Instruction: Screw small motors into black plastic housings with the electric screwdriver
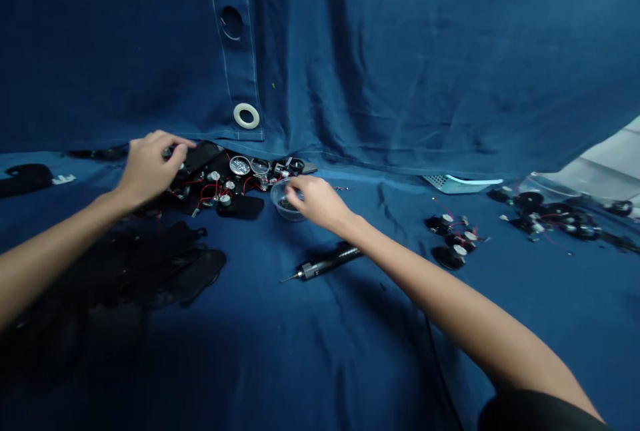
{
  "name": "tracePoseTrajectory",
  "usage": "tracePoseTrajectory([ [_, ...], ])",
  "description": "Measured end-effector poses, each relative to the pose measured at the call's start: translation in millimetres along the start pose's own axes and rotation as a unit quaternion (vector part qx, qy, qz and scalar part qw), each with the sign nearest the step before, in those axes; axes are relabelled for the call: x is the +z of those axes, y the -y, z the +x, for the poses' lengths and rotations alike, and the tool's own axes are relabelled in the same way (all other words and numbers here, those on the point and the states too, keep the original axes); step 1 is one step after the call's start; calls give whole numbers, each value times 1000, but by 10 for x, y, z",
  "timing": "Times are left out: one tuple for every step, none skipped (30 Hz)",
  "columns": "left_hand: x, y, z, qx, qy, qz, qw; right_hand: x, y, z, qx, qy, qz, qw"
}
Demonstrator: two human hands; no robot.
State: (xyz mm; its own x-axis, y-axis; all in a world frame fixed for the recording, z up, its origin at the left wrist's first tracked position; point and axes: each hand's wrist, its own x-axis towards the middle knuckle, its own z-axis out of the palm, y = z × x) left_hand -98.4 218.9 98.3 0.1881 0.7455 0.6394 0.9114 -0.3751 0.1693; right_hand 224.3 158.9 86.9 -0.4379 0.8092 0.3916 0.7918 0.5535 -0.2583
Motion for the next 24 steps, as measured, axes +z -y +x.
tracePoseTrajectory([
  [-127,-24,-213,9,10,-3,1000,-75,-74,-227,14,-1,0,1000],
  [-246,-35,-436,11,28,5,1000,-144,-153,-453,38,0,1,999],
  [-353,-35,-663,5,56,23,998,-208,-236,-676,66,1,3,998],
  [-446,-28,-891,1,118,46,992,-265,-319,-891,95,3,4,995],
  [-523,-18,-1116,-10,151,65,986,-316,-400,-1097,125,6,-2,992],
  [-581,-11,-1335,-16,189,68,979,-359,-477,-1290,156,1,-13,988],
  [-622,-12,-1545,-20,215,66,974,-391,-548,-1470,187,-3,-24,982],
  [-646,-24,-1740,-28,229,69,971,-411,-612,-1635,210,3,-33,977],
  [-654,-47,-1915,-34,228,75,970,-418,-667,-1781,228,-1,-41,973],
  [-651,-81,-2068,-34,223,88,970,-411,-712,-1908,242,-3,-48,969],
  [-638,-121,-2193,-31,217,101,971,-395,-747,-2012,254,-4,-51,966],
  [-620,-164,-2288,-27,203,113,972,-370,-773,-2092,269,-2,-39,962],
  [-600,-203,-2353,-24,190,123,974,-343,-789,-2147,286,0,-17,958],
  [-579,-235,-2389,-22,178,130,975,-316,-796,-2178,305,1,10,952],
  [-560,-254,-2401,-21,168,133,977,-294,-794,-2186,323,0,37,946],
  [-545,-261,-2394,-20,160,134,978,-278,-783,-2176,340,-4,60,939],
  [-532,-256,-2373,-19,154,133,979,-269,-762,-2150,354,-9,78,932],
  [-524,-239,-2346,-17,148,132,980,-264,-730,-2114,366,-13,95,926],
  [-519,-216,-2317,-13,142,131,981,-262,-687,-2073,376,-12,115,919],
  [-516,-190,-2291,-8,135,133,982,-261,-633,-2029,387,-8,145,910],
  [-515,-164,-2270,-2,130,135,982,-256,-569,-1987,398,1,185,898],
  [-515,-141,-2256,4,124,139,982,-246,-498,-1948,409,14,230,883],
  [-514,-122,-2249,9,121,143,982,-230,-423,-1912,420,26,278,863],
  [-514,-109,-2249,15,117,145,982,-209,-350,-1877,433,37,323,841],
])
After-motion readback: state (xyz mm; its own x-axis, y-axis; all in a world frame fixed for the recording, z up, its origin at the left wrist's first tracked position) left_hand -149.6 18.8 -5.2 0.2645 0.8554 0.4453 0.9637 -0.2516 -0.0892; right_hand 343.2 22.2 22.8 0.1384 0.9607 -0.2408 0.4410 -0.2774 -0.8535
